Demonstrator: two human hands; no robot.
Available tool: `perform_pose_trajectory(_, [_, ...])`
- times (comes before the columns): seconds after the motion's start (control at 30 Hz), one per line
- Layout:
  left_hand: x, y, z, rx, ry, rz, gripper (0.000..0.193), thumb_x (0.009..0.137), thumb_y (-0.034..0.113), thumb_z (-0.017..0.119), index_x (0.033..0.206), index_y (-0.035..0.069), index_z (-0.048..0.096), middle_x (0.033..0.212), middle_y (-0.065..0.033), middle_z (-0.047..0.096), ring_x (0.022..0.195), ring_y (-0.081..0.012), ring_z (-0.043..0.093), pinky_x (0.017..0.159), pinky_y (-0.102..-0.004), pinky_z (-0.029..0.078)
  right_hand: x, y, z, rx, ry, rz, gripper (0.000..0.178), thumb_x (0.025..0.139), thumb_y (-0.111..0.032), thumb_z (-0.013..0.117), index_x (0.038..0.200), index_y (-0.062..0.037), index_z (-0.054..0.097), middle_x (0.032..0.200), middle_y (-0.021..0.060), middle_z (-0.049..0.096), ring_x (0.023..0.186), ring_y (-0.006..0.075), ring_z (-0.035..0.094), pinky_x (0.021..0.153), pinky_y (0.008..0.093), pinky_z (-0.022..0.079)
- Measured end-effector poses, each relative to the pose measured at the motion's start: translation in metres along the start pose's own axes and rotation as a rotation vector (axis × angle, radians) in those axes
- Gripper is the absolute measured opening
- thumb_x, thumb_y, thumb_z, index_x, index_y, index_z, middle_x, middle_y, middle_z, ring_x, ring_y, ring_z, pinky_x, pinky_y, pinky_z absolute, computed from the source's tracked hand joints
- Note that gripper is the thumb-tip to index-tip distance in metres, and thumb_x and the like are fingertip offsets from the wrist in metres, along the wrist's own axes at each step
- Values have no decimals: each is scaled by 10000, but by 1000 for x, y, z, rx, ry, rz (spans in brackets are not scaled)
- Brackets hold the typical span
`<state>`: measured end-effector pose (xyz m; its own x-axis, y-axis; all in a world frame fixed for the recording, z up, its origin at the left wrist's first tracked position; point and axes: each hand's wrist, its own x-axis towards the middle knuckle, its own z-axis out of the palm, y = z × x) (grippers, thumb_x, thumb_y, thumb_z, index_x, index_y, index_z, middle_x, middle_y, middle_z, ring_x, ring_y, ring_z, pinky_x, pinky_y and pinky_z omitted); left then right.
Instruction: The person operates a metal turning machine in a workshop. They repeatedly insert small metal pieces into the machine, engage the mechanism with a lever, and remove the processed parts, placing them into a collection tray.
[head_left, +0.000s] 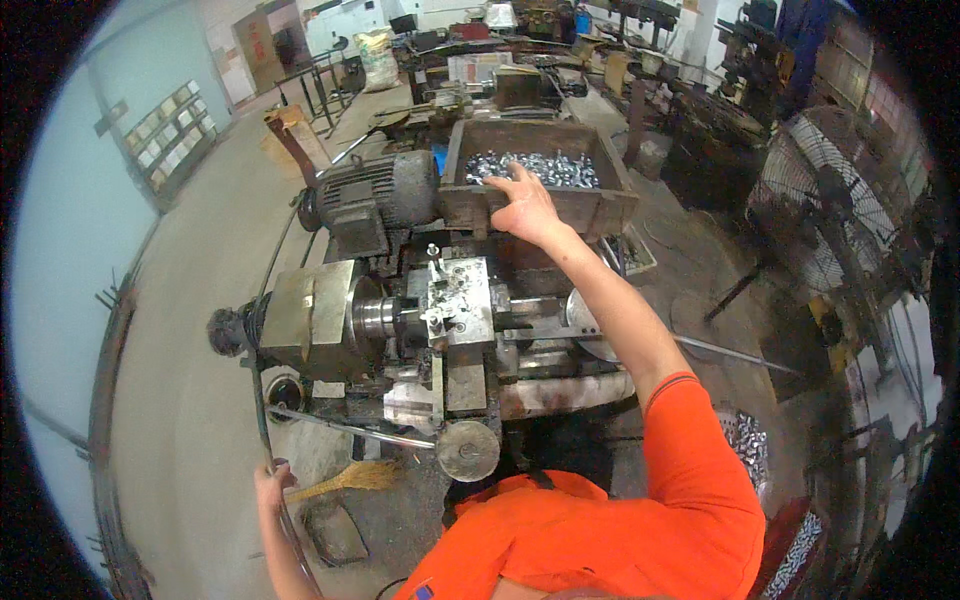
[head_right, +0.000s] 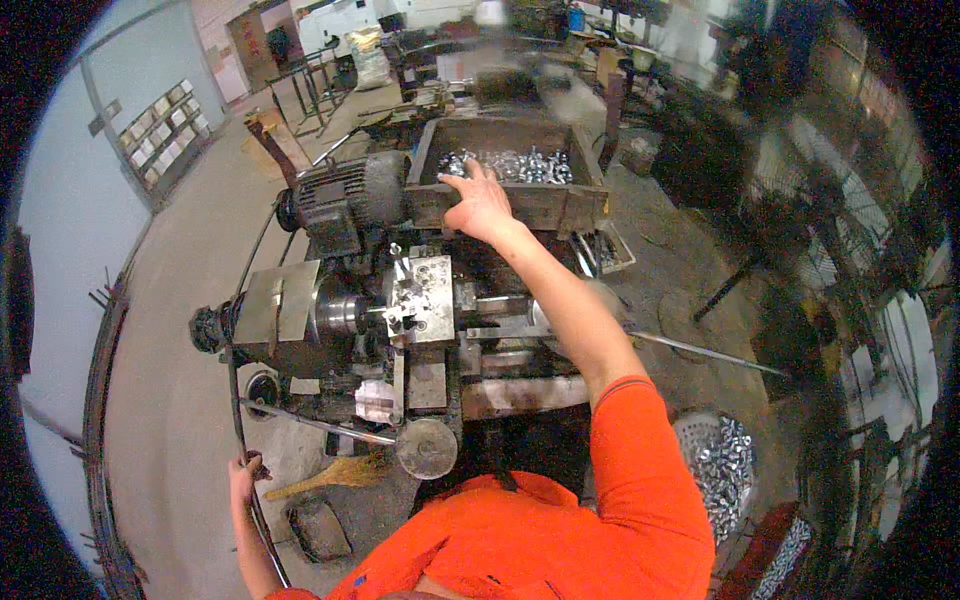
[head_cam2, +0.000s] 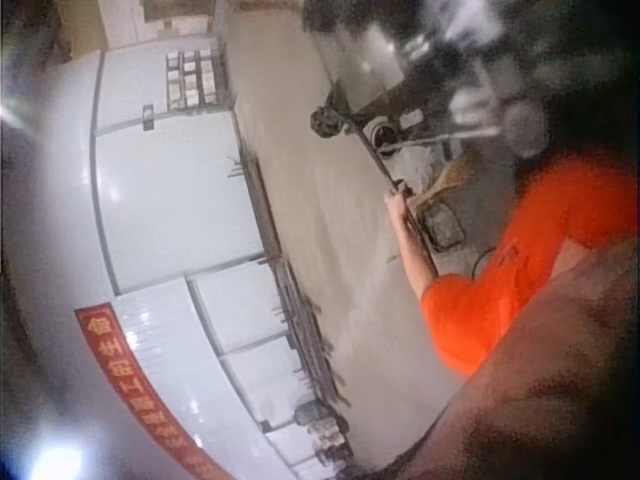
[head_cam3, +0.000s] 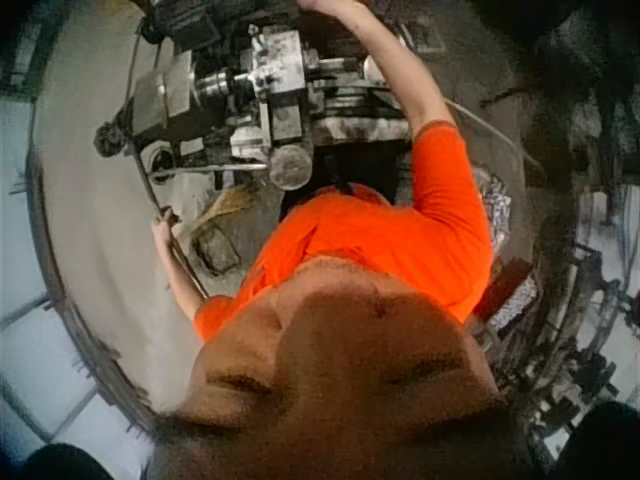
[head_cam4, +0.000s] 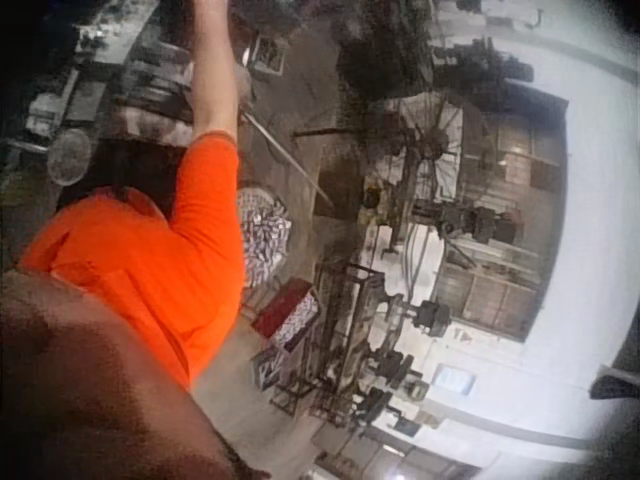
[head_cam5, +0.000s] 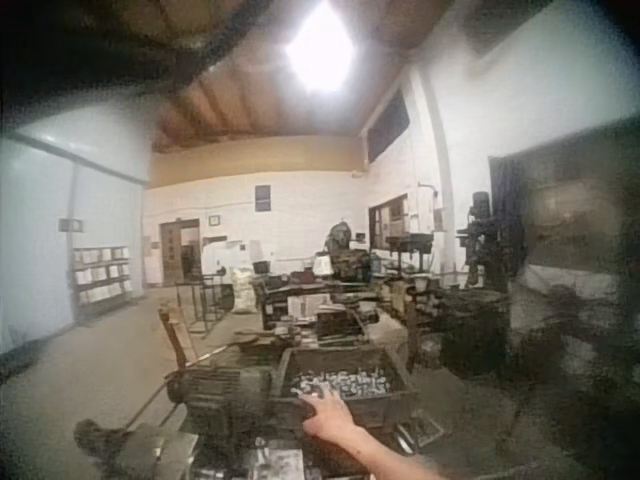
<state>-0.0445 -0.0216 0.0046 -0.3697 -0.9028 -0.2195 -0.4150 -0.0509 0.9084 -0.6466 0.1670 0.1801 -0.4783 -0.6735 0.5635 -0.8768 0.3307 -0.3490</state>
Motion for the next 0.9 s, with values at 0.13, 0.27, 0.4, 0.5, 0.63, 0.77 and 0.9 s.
perform_pose_trajectory(0.13, [5,-11,4,-100,146,1,302,779,169,641,878,-89,517,635,-122,554,532,-221,589,494,-363,531,-57,21,-15,210,-25,-78,496,553,-142,589,1044,-86,625,1231,216,473,1096,379,489,919,368,414])
perform_pose_trajectory(0.27, [4,-7,10,-132,54,-46,316,774,252,662,850,-31,543,574,-92,530,488,-190,528,496,-331,488,-163,66,-71,205,-189,254,373,567,-151,586,911,-26,662,1217,187,509,1071,337,521,891,362,431])
perform_pose_trajectory(0.4, [56,-78,-37,-232,-21,-293,276,799,290,639,947,64,584,516,-39,443,487,-160,471,468,-307,378,-316,176,-146,-147,72,514,337,591,-183,621,872,-2,662,1153,151,566,947,299,594,821,347,465])
perform_pose_trajectory(0.5, [69,-70,-30,-191,-145,-170,279,807,302,628,959,72,585,514,-28,417,485,-161,454,453,-307,357,-471,247,-225,-253,284,754,206,679,-152,614,857,-61,661,940,102,649,859,248,610,759,318,483])
perform_pose_trajectory(0.63, [71,-67,-24,-182,-102,-290,283,808,303,625,967,72,584,525,-26,424,490,-164,456,456,-304,365,-548,257,-259,-592,-70,1395,208,631,-269,619,765,-122,681,950,128,641,916,301,591,794,376,478])
perform_pose_trajectory(0.77, [81,-75,-35,-204,-96,-380,288,809,304,622,974,71,582,536,-24,431,495,-167,459,460,-302,373,-564,267,-219,-581,46,1518,266,642,-263,604,827,-95,694,969,188,627,926,315,604,853,359,468])
perform_pose_trajectory(0.9, [57,-102,-87,-236,13,-416,320,807,273,613,1050,69,566,582,-34,471,509,-163,472,498,-327,424,-543,295,-181,-730,-322,1242,387,659,-306,583,956,-63,637,935,163,637,887,309,610,791,388,487])
